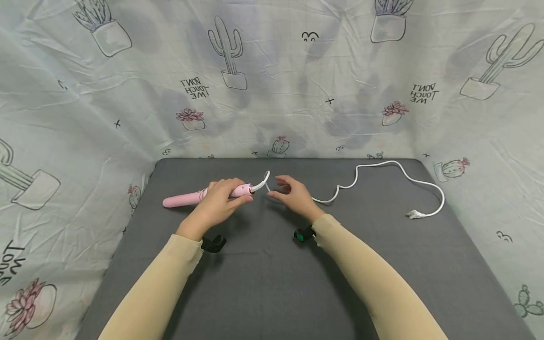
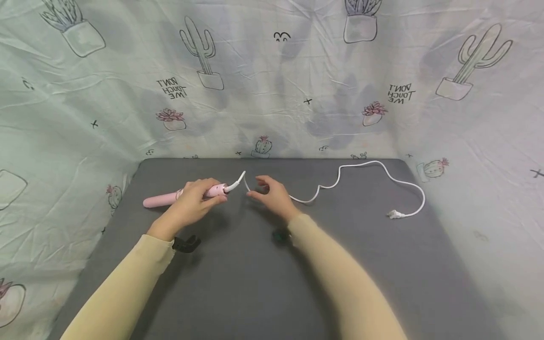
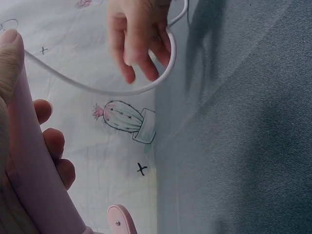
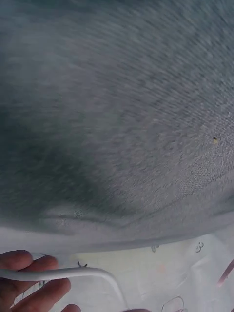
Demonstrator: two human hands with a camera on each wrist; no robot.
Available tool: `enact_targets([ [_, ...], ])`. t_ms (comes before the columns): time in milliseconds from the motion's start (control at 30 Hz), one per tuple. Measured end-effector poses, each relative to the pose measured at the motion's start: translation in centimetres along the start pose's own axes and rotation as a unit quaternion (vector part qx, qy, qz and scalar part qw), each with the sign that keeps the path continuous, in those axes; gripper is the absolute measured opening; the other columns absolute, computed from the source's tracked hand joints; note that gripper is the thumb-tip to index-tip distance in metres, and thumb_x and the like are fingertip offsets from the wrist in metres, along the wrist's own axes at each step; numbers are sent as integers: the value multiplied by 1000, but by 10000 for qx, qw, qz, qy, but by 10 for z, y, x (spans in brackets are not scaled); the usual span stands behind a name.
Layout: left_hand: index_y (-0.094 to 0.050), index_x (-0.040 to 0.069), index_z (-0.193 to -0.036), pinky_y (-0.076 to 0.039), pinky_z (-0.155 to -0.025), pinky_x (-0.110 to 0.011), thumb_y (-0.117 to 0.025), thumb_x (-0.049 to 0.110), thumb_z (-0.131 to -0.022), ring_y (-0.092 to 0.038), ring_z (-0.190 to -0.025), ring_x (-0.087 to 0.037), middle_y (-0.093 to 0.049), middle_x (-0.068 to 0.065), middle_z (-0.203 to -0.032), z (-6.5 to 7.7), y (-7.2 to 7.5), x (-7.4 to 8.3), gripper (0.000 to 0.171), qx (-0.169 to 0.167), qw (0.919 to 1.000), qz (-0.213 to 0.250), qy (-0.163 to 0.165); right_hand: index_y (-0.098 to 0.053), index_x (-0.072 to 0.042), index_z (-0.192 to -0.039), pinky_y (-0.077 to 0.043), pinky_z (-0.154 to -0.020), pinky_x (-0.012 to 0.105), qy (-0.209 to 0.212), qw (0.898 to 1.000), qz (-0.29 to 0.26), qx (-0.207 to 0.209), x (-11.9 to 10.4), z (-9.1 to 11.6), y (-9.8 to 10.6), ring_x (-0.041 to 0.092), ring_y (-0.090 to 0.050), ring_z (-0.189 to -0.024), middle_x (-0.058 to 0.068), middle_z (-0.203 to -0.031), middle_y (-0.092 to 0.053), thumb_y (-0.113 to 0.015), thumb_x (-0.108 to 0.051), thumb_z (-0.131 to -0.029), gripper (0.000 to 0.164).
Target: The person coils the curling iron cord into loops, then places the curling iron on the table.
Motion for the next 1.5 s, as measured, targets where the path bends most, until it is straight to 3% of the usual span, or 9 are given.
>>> enact_targets([
  [167, -63, 24, -109, -29, -86, -42, -57, 64, -84, -51, -85, -16, -60, 9, -94, -2, 0, 1, 47, -11, 10000, -42, -45, -54, -15, -136, -53, -74, 35, -111, 9995, 272, -111, 0, -8, -11, 15, -61, -98, -3, -113, -64, -73, -49, -82, 66],
  [300, -63, 24, -109, -29, -85, -41, -60, 59, -86, -51, -86, -16, -60, 9, -94, -2, 0, 3, 42, -23, 9999, -81, -64, -55, -17, -133, -52, -75, 35, -136, 9988, 421, -213, -6, -12, -15, 15, -62, -98, -3, -110, -65, -73, -45, -84, 59],
  [433, -63, 24, -107, -29, -85, -41, -65, 51, -87, -51, -86, -17, -59, 9, -93, -3, 1, 4, 34, 13, 9999, -104, -77, -59, -20, -127, -53, -73, 34, -51, 9994, 212, -261, -13, -15, -18, 15, -63, -98, -3, -110, -66, -73, -43, -85, 50],
  [633, -62, 24, -107, -29, -86, -41, -68, 48, -87, -51, -87, -17, -60, 9, -93, -3, -1, 3, 32, 14, 10000, -40, -59, -71, -21, -104, -51, -71, 30, 288, 9992, -142, -227, -17, -19, -19, 10, -63, -88, -7, -100, -67, -68, -33, -91, 18],
  [800, -63, 23, -109, -28, -87, -41, -65, 54, -85, -51, -88, -16, -61, 10, -95, -3, 0, 1, 39, 60, 10000, 61, -36, -68, -19, -99, -48, -67, 32, 377, 9991, -163, -130, -13, -13, -13, 14, -60, -81, -6, -94, -67, -61, -33, -96, 16],
  [967, -62, 19, -114, -28, -90, -42, -70, 46, -86, -52, -92, -19, -61, 8, -99, -2, 2, -1, 39, 89, 9999, 52, 10, -56, -12, -96, -50, -68, 32, 214, 9986, -483, -7, -7, -1, 1, 16, -65, -81, 5, -97, -69, -56, -24, -100, 13],
  [1133, -51, 11, -122, -28, -95, -45, -67, 22, -92, -49, -100, -26, -58, -3, -105, 1, 2, 2, 36, -31, 9999, -76, 113, -54, -8, -103, -49, -66, 33, 172, 9976, -660, 138, -3, 17, 26, 23, -62, -79, 15, -99, -68, -51, -20, -102, 12],
  [1300, -49, 2, -119, -33, -92, -46, -63, 8, -93, -49, -97, -29, -55, -10, -105, 2, 2, 4, 30, 97, 9993, -318, -176, -61, -13, -108, -42, -62, 34, 328, 9985, -238, 363, -1, 43, 55, 26, -55, -74, 5, -90, -65, -50, -27, -102, 20],
  [1500, -57, 5, -116, -40, -90, -46, -68, 15, -91, -55, -98, -25, -59, -8, -107, 2, 0, 3, 29, 350, 9949, -867, -373, -63, -19, -95, -39, -56, 33, 452, 9968, 401, 533, 0, 78, 87, 18, -46, -60, 3, -80, -60, -51, -31, -101, 18],
])
Point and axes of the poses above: each hand's wrist, its own z-axis away from the middle knuckle, its own y-axis out of the back of the hand, x = y × z, the point moved 4 cm from there along -z, towards the middle knuckle
